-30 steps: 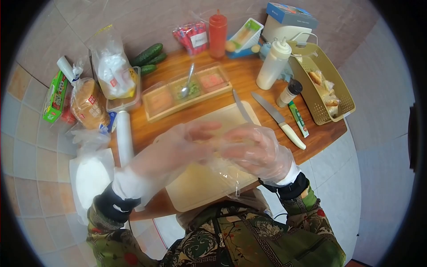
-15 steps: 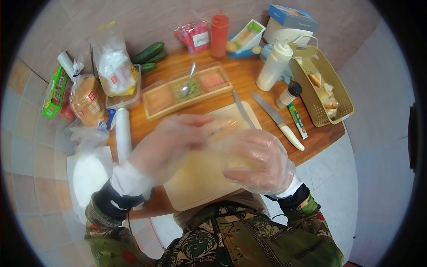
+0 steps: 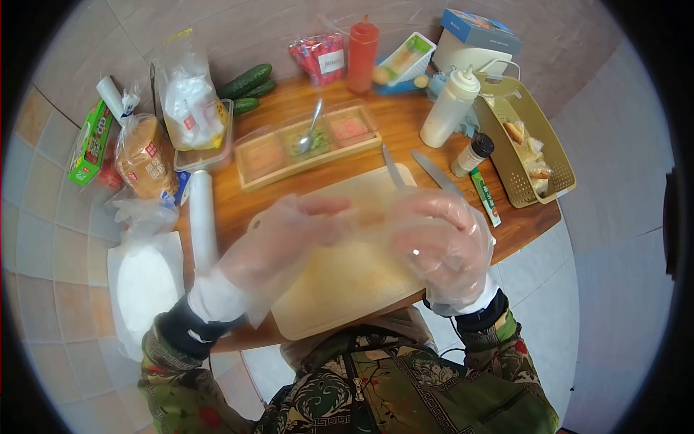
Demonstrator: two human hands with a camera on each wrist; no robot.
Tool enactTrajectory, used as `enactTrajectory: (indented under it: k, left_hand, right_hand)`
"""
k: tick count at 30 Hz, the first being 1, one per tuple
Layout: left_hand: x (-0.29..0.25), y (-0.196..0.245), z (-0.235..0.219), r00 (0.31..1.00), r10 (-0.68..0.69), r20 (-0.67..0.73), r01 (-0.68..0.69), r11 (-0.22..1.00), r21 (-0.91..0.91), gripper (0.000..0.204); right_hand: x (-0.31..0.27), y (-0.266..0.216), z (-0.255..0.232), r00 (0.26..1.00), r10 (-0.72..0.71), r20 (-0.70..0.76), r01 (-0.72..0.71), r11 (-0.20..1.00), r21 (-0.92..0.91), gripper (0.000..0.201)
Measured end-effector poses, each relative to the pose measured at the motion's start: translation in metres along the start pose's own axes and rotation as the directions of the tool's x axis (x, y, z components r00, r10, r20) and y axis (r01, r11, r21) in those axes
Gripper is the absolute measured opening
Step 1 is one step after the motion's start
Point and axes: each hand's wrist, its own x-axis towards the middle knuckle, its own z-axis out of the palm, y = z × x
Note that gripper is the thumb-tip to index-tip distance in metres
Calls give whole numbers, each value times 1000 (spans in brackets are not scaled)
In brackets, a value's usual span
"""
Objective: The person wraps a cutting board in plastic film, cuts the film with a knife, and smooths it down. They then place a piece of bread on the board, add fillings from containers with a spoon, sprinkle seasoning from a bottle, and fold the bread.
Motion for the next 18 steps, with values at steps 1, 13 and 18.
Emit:
enactTrajectory:
  k: [1,13,18]
  left_hand:
    - [1,-2,0,999,-17,-42,20,997,71,40]
    - [-3,-19,5,996,65,67,-67,998,18,45]
    - [-10,-25,3,991,95,97,-82,988,-131,43]
  right_hand:
    - [2,0,1,997,75,-35,-74,996,51,22]
    - [5,3,22,828,556,-68,-484,772,413,12]
    - [6,3,25,747,663,-41,-574,676,461,9]
